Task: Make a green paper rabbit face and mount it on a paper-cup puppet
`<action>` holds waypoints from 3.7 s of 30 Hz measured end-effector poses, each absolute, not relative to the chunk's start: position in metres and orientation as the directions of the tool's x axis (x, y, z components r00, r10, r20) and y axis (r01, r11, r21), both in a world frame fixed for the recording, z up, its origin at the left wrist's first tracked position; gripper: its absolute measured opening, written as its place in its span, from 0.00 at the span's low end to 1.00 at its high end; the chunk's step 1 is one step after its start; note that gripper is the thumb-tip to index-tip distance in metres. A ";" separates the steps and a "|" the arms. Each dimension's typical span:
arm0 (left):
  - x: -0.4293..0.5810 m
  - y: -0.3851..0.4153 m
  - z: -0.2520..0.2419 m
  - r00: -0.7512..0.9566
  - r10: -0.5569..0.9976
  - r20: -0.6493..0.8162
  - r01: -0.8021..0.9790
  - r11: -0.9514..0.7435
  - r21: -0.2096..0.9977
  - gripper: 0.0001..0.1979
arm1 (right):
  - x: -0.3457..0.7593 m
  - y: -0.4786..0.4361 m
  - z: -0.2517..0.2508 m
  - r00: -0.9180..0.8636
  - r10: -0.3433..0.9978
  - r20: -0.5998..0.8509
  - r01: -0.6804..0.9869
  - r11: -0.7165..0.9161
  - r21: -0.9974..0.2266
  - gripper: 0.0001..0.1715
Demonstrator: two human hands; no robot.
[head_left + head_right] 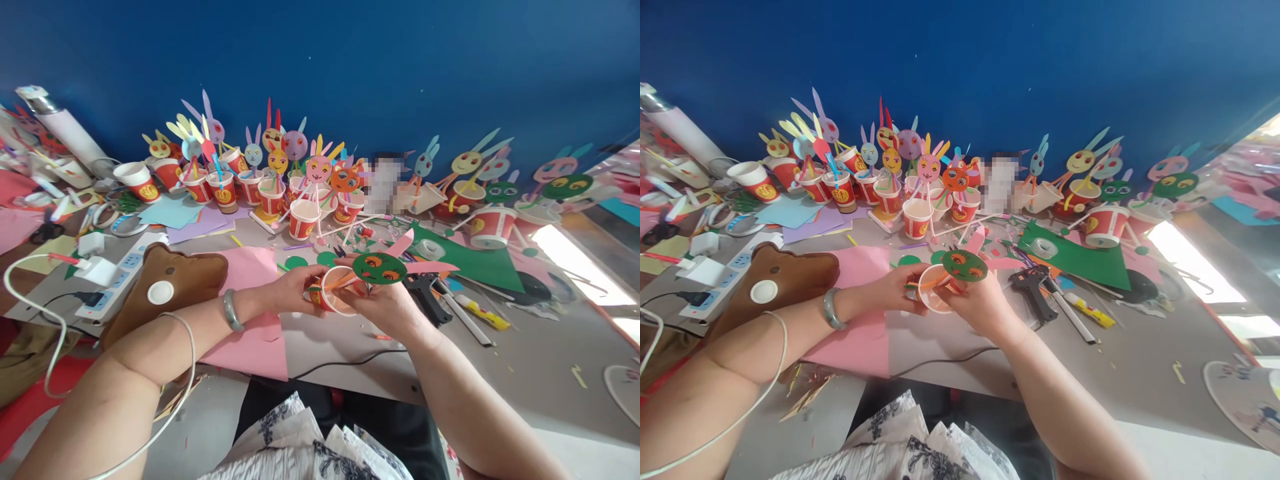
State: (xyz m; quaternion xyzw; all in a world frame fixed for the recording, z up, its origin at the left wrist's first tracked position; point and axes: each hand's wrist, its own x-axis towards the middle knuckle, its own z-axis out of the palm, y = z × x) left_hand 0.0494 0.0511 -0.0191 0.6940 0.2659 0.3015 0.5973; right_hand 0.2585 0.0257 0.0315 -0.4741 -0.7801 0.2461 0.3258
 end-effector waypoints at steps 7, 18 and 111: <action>0.051 0.050 -0.017 0.663 0.746 0.060 0.000 -0.080 0.997 0.31 | 0.258 0.026 0.040 -0.387 0.897 0.214 0.486 0.395 -0.780 0.09; 0.052 0.048 -0.010 0.656 0.749 -0.090 -0.046 0.159 0.986 0.33 | 0.264 0.027 0.049 -0.338 0.916 0.215 0.540 0.376 -0.753 0.11; 0.053 0.043 -0.011 0.622 0.781 0.056 -0.039 -0.041 0.998 0.29 | 0.264 0.023 0.033 -0.390 0.756 0.525 0.574 0.646 -0.503 0.13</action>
